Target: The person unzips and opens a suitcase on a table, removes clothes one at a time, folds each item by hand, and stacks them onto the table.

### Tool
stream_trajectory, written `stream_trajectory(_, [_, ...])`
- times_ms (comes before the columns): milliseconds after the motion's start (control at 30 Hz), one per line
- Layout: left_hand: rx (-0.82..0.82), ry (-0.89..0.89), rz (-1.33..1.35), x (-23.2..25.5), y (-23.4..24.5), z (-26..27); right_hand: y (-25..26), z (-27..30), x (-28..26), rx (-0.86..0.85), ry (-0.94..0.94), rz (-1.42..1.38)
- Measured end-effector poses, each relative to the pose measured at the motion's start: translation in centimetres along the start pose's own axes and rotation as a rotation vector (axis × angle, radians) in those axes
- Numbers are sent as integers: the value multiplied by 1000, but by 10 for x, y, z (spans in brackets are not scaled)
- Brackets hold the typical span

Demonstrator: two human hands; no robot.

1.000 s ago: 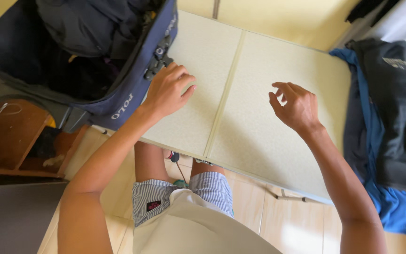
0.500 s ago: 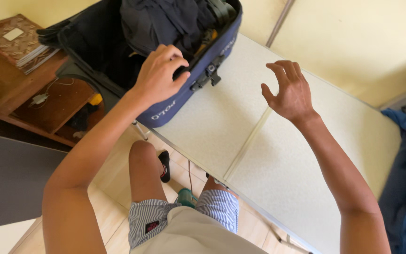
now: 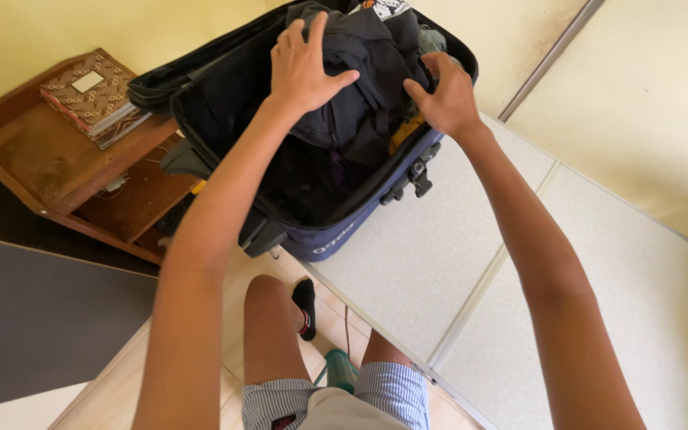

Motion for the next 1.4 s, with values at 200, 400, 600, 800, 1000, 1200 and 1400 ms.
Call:
stream_trajectory(200, [-112,80,9,-7,-28,0,-54,-32,13,24,-163,-49])
stream_trajectory(400, [11,72,51,-8,-25,7,-77,-39,11,95,-144,-19])
stream_trajectory(600, [147,-32,-7,2,-17,16,-71,-36,9,129,-251,-322])
stream_trajectory(800, [229,-88,283,19,-3,19,-45,-8,2,202,-334,-968])
stream_trajectory(1000, [179,-237,599,50,12,29,-4,9,-40,172,-521,-303])
stream_trajectory(1200, [-168,-633,687,87,15,43,-7,10,-13,-253,-785,-1005])
stream_trajectory(1400, [-151,-406,1176,55,-1,29,3,39,23,126,-637,-1001])
Point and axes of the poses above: each hand's wrist, its own z-axis away from the middle knuckle, its own y-axis out of the back of the hand, x = y × z, the point moved 1 cm from there along -z, towards the middle knuckle, and after that the axes turned 1 degree about -z, right-handed, at the moved point
